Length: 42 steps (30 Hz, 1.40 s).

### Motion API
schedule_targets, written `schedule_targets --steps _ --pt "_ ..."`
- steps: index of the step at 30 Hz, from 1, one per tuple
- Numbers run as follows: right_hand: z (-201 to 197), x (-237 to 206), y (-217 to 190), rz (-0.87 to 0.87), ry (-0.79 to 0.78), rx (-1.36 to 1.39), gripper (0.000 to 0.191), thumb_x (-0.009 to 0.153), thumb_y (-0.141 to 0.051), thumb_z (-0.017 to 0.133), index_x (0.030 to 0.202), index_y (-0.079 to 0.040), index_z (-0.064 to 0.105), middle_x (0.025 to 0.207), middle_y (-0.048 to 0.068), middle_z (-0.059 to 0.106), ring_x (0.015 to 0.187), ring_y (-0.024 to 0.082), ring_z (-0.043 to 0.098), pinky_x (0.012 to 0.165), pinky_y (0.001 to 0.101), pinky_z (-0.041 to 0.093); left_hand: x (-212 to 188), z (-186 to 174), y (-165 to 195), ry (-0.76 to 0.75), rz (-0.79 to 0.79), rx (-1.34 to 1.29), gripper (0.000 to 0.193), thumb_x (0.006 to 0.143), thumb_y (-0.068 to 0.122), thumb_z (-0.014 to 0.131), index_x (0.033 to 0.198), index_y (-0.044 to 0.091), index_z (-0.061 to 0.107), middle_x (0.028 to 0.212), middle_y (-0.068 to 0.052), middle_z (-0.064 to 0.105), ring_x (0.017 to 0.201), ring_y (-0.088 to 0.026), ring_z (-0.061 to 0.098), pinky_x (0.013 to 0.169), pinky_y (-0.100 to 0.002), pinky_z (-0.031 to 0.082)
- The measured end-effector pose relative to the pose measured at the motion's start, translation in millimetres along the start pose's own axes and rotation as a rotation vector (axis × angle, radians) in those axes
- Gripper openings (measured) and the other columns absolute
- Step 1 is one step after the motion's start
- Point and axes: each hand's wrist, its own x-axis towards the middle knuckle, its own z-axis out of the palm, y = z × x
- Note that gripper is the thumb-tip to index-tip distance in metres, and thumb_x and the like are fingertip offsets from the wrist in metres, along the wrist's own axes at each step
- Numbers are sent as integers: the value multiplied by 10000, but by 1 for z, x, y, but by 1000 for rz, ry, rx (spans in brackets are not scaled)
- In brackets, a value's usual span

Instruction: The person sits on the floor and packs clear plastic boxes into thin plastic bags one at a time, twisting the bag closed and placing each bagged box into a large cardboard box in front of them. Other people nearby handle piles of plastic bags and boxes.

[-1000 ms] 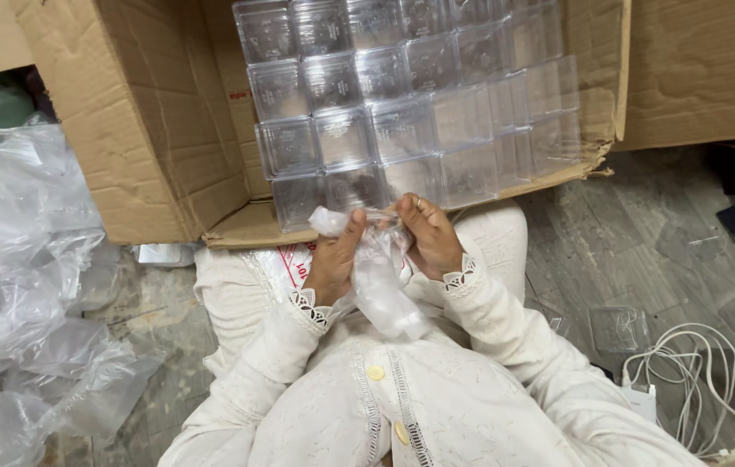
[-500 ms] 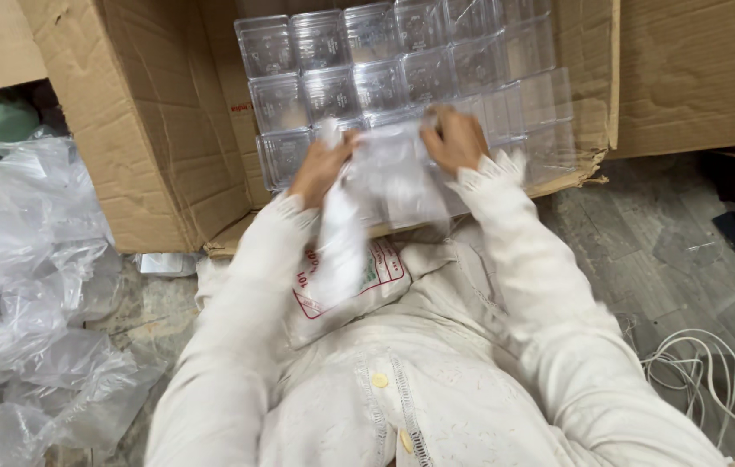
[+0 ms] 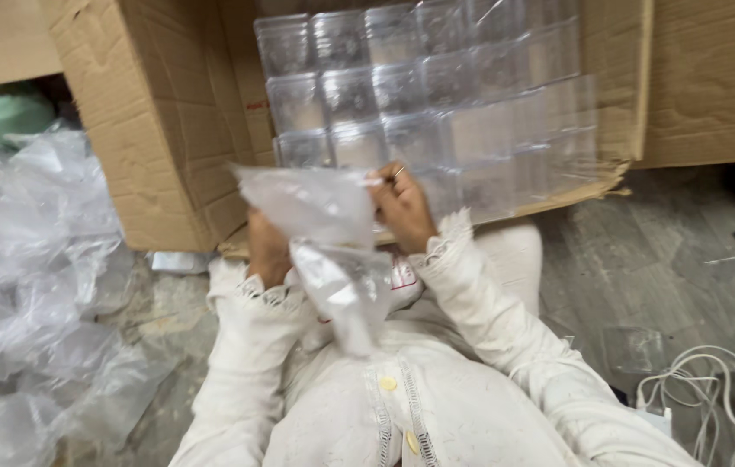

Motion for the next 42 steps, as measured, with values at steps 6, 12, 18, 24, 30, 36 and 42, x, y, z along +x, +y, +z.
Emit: schedule_targets --steps 6,12,18,24,30,36,42 --pt "39 6 76 120 24 -81 177 1063 -166 523 1126 -65 654 923 -39 679 789 40 579 705 214 502 -21 -73 -29 165 2 195 366 908 165 510 1253 57 569 986 -98 715 761 -181 642 641 -338 511" --pt "20 7 62 92 -214 -345 189 1071 -160 465 1140 -80 622 1012 -36 685 894 33 593 813 206 496 -39 -75 -31 120 -84 287 456 926 285 507 1320 57 522 1006 -101 704 801 -190 649 679 -345 532" --pt "89 -57 20 220 -120 293 172 1060 -129 577 894 -90 554 785 -19 586 627 61 460 538 235 374 -107 -91 -12 -242 -368 55 564 943 405 503 1387 57 474 1025 -105 693 840 -199 656 718 -352 552" --pt "170 -59 14 -30 -283 -415 266 1056 -167 662 874 -41 514 740 71 497 668 123 446 553 349 390 -192 -135 -11 -160 -517 54 683 960 525 500 1453 58 426 1045 -108 682 879 -208 663 757 -360 573" --pt "172 -28 11 -355 -534 -865 249 992 -213 690 903 8 615 747 165 641 634 243 581 588 391 451 -158 -203 116 237 282 1036 821 1002 656 461 1553 64 320 945 -142 680 819 -218 670 783 -351 579" --pt "140 -18 4 -69 -475 -800 211 963 -217 689 980 -7 674 762 74 702 637 121 613 565 293 512 -32 -271 268 886 172 116 606 860 560 767 1105 29 606 910 -98 609 677 -199 558 618 -379 455" --pt "142 -15 -13 -59 -494 -758 223 984 -222 681 1005 0 678 815 50 704 721 103 634 636 276 544 -2 -245 291 1017 572 722 526 942 416 711 1116 -77 653 1026 -143 672 819 -214 657 728 -352 501"
